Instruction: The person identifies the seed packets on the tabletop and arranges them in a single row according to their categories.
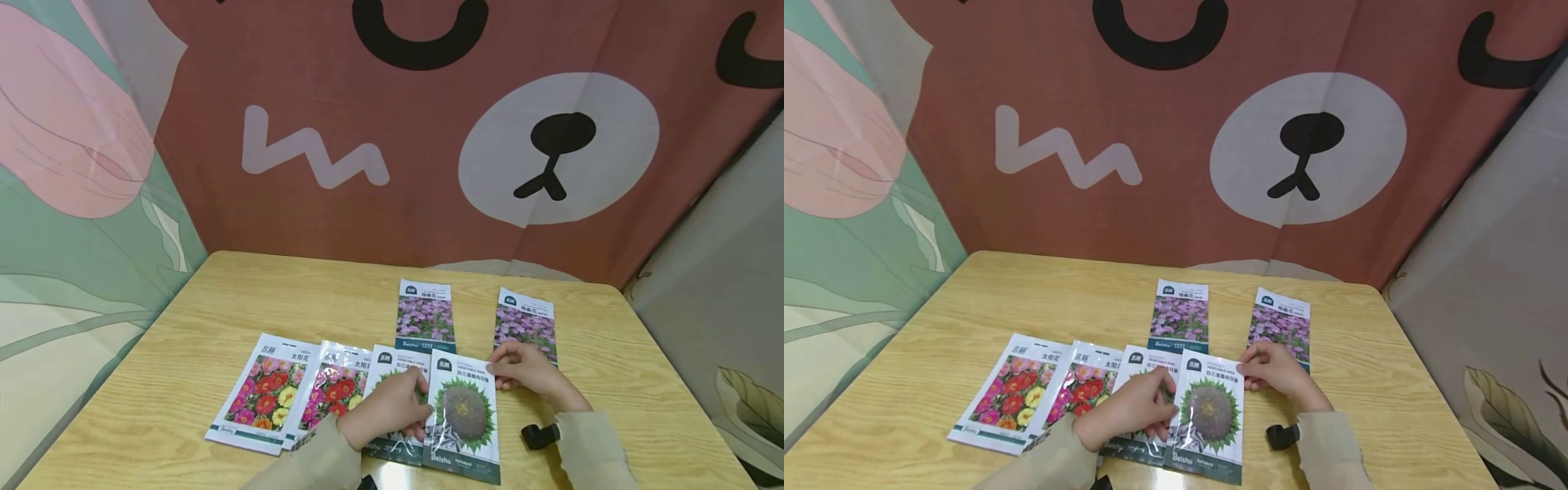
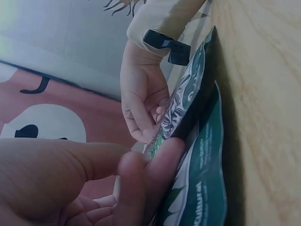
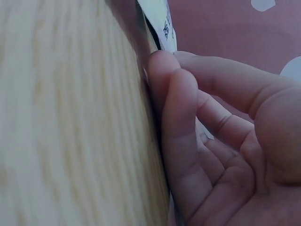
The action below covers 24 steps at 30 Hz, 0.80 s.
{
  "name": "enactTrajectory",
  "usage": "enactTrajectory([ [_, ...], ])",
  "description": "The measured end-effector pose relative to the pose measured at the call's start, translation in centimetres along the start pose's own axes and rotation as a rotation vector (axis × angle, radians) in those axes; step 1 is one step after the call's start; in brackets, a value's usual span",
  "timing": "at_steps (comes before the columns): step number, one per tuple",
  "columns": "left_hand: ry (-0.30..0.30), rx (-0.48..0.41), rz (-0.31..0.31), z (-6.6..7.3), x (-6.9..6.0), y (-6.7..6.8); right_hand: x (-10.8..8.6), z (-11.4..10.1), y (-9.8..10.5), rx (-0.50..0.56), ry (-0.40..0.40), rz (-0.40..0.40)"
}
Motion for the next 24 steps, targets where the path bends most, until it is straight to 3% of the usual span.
enactTrajectory([
  [16, -0.005, 0.092, 0.002, 0.14, 0.07, 0.04, 0.17, -0.04, -0.03, -0.065, -0.011, 0.02],
  [24, 0.005, 0.096, -0.018, 0.35, -0.16, -0.03, 0.13, -0.11, -0.25, -0.057, 0.008, -0.004],
])
Point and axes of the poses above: each hand's wrist, its own x-axis towards the middle knuckle, its own y-axis out of the back of the hand, z = x × y, the point moved 7 cm from there along x, towards the middle knuckle, and after that the axes turned 1 degree about z, right-handed, at the moved point
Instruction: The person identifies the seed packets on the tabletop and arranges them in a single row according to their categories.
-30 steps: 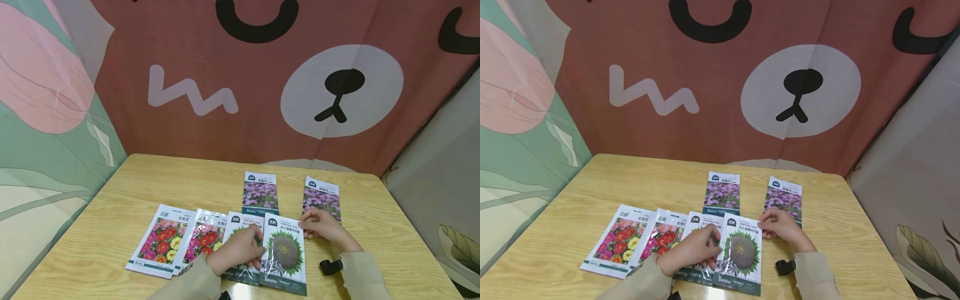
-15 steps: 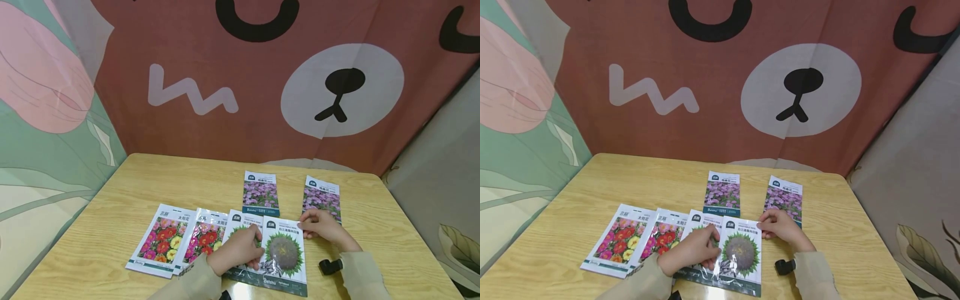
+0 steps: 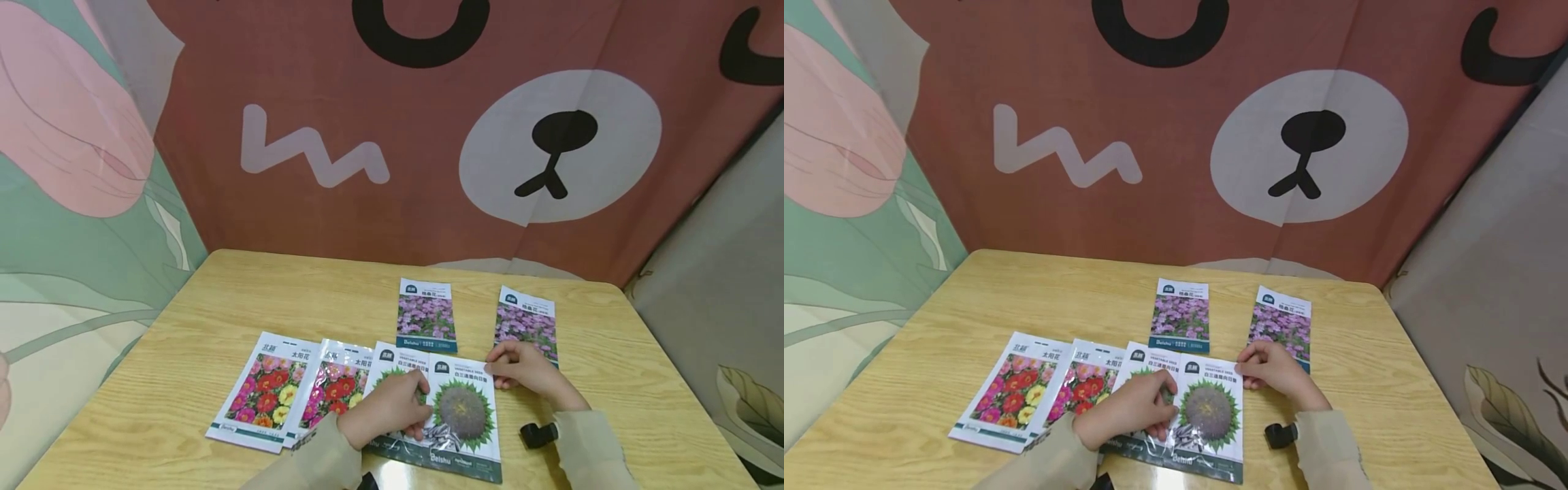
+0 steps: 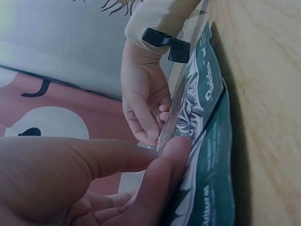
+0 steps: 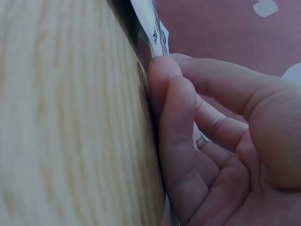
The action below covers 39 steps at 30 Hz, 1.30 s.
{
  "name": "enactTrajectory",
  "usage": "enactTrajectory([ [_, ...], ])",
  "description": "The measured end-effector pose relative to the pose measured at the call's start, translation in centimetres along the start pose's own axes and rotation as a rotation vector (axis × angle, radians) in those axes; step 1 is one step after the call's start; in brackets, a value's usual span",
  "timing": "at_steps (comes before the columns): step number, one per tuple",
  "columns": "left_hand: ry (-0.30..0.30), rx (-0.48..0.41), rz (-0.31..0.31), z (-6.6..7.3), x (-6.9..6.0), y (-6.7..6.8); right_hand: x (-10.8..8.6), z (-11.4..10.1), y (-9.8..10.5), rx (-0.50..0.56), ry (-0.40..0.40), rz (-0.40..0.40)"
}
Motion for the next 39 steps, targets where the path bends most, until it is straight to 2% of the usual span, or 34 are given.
enactTrajectory([
  [14, 0.018, -0.007, -0.019, 0.2, 0.0, 0.0, -0.2, 0.0, 0.0, -0.001, -0.027, 0.019],
  [22, -0.008, -0.084, -0.036, -0.2, 0.5, 0.3, -0.2, -0.4, -0.1, -0.026, -0.015, 0.026],
  [25, -0.045, -0.057, -0.02, -0.1, 0.7, 1.1, -0.1, -0.6, -0.2, -0.031, -0.011, 0.018],
  [31, -0.149, 0.037, 0.06, 1.0, 0.9, 3.0, -0.4, -1.2, -0.2, -0.053, 0.0, 0.004],
  [36, -0.261, 0.036, 0.172, 2.0, 1.1, 4.6, -0.7, -2.1, 0.0, -0.096, 0.031, 0.023],
  [39, -0.3, 0.011, 0.249, 2.4, 0.8, 5.7, -0.5, -2.6, 0.2, -0.106, 0.037, 0.081],
])
Point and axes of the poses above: each hand's wrist, its own x-axis towards the middle knuckle, its own y-axis out of the back of the hand, z = x × y, the point moved 7 cm from there along x, towards the middle knuckle, and after that the axes turned 1 degree about z, right-handed, at the moved point
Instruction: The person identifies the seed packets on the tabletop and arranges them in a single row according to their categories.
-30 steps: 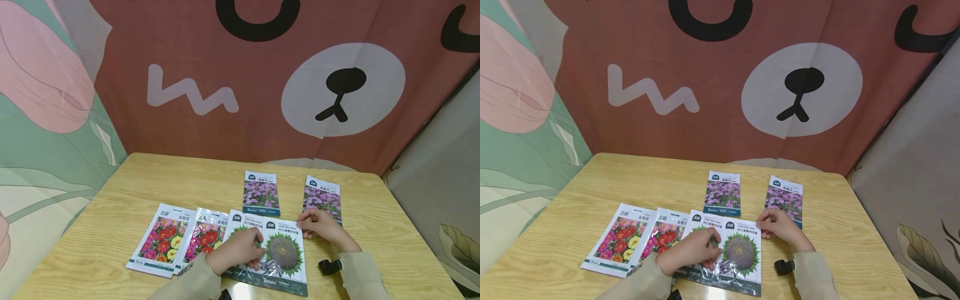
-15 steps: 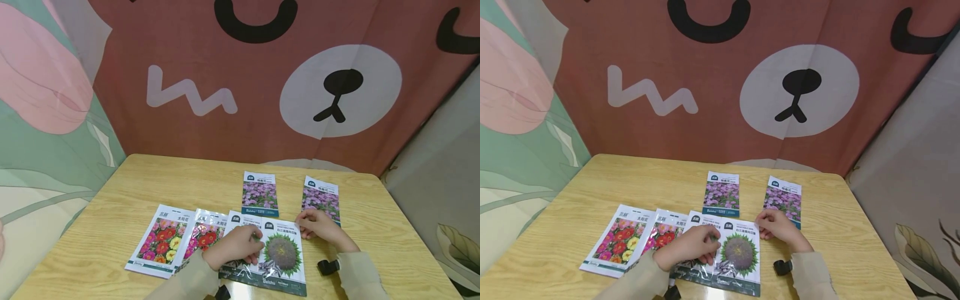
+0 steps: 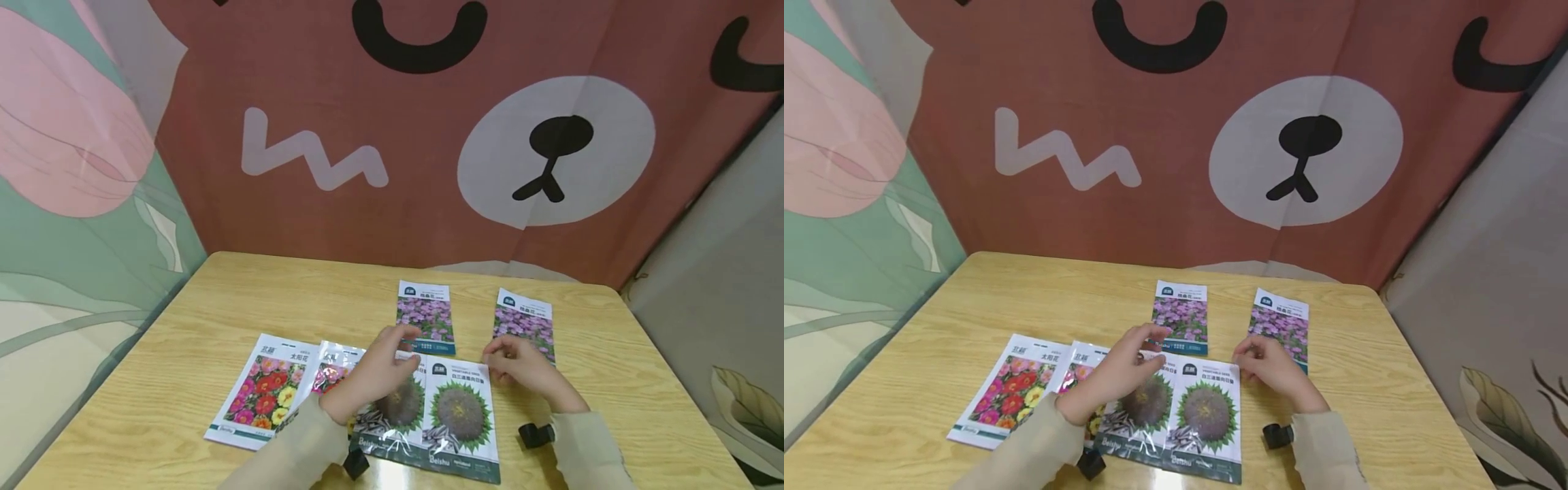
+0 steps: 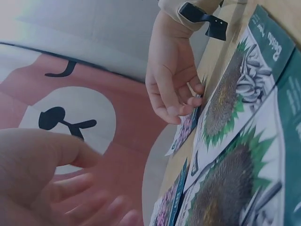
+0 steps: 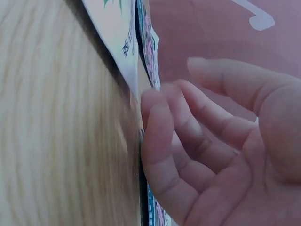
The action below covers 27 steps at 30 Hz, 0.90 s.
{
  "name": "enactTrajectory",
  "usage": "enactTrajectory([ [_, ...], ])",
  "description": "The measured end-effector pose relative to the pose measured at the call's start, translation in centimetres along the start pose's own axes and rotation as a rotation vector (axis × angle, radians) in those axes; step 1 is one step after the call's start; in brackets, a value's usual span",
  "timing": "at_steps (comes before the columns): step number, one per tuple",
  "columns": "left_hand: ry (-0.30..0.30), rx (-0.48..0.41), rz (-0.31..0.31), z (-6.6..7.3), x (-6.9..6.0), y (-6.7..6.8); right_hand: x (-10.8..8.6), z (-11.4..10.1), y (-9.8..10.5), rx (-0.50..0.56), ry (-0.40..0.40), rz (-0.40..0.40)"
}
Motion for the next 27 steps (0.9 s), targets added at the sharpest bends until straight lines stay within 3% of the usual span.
enactTrajectory([
  [4, 0.031, -0.04, 0.089, -0.4, 0.3, 1.3, 0.3, -0.4, 0.5, -0.009, -0.01, 0.102],
  [9, 0.176, -0.182, 0.21, -2.7, 1.2, 2.8, 1.0, -1.0, 0.8, 0.038, -0.004, 0.192],
  [12, 0.263, -0.265, 0.252, -4.2, 1.7, 3.2, 1.6, -1.3, 0.7, 0.114, -0.014, 0.213],
  [15, 0.331, -0.308, 0.259, -5.0, 2.1, 3.4, 2.4, -1.4, 0.3, 0.188, -0.047, 0.212],
  [19, 0.36, -0.37, 0.246, -5.5, 2.9, 3.4, 3.6, -1.8, -0.3, 0.255, -0.096, 0.198],
  [27, 0.407, -0.455, 0.193, -6.2, 3.9, 2.5, 4.9, -2.5, -1.8, 0.249, -0.14, 0.103],
])
Point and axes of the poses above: each hand's wrist, its own x-axis towards the middle knuckle, its own y-axis out of the back of the hand, z = x × y, the point moved 7 cm from there along x, towards the middle knuckle, and after that the axes turned 1 degree about z, right-handed, at the moved point
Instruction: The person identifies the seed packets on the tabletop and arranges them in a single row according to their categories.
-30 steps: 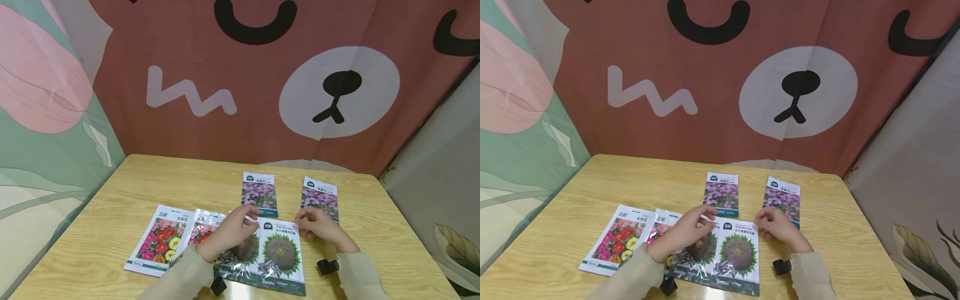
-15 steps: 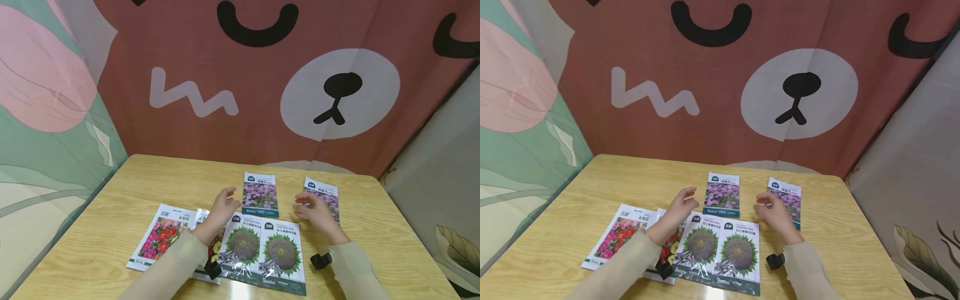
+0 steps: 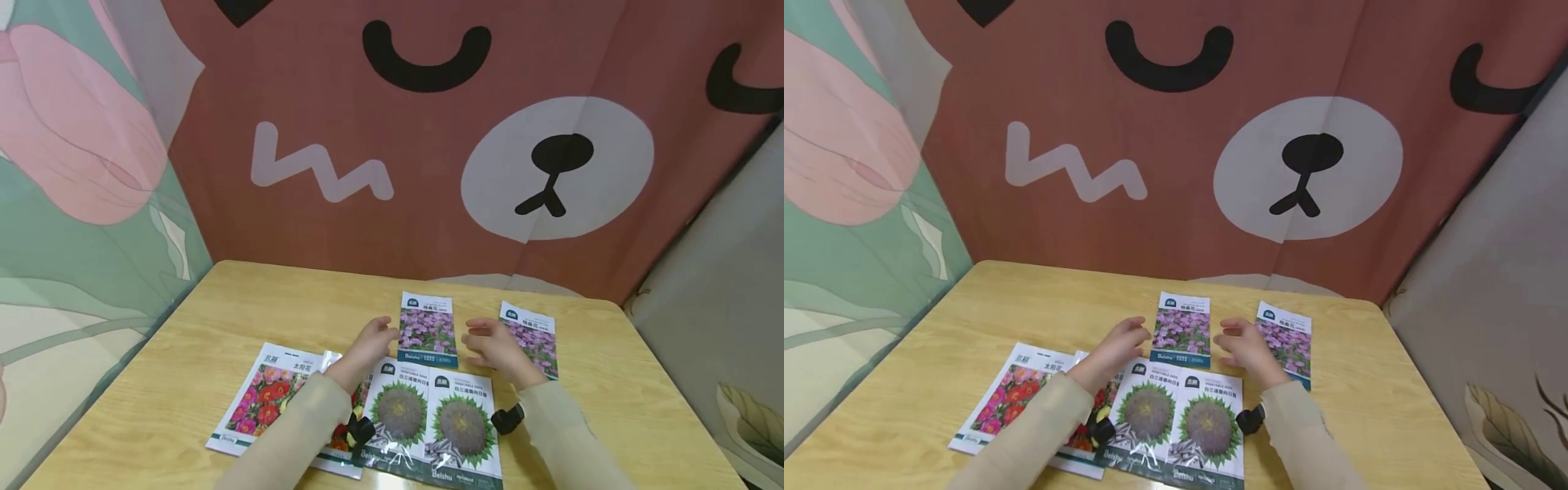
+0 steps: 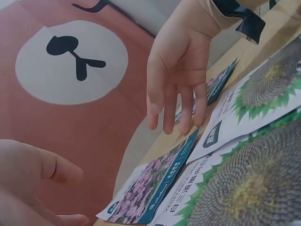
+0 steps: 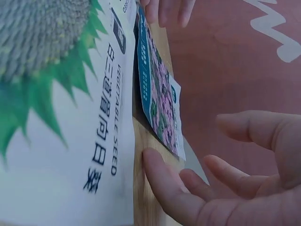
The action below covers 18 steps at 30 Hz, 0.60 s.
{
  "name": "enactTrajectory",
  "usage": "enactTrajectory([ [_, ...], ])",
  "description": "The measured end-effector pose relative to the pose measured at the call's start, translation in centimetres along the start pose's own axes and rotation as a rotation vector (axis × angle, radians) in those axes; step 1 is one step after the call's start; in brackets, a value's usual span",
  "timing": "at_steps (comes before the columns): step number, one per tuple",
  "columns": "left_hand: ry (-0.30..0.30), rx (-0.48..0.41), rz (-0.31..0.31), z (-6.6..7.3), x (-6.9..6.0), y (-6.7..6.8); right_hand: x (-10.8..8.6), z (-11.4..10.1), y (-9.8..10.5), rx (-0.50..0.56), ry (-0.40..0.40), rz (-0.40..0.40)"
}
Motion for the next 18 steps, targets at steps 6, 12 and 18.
enactTrajectory([
  [6, -0.002, 0.005, -0.017, 0.0, 0.2, -0.2, 0.7, -0.2, -1.0, 0.027, -0.011, -0.028],
  [12, 0.023, -0.001, -0.034, -0.2, 0.3, -0.1, 1.4, -0.1, -1.8, 0.029, -0.025, -0.032],
  [18, 0.055, -0.018, -0.04, -0.4, 0.4, -0.2, 2.0, 0.1, -2.2, 0.023, -0.012, -0.037],
])
Point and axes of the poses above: each hand's wrist, its own x-axis towards the middle knuckle, its own y-axis out of the back of the hand, z = x × y, the point moved 7 cm from there along x, towards the middle knuckle, and after that the axes turned 1 degree about z, right-handed, at the moved point
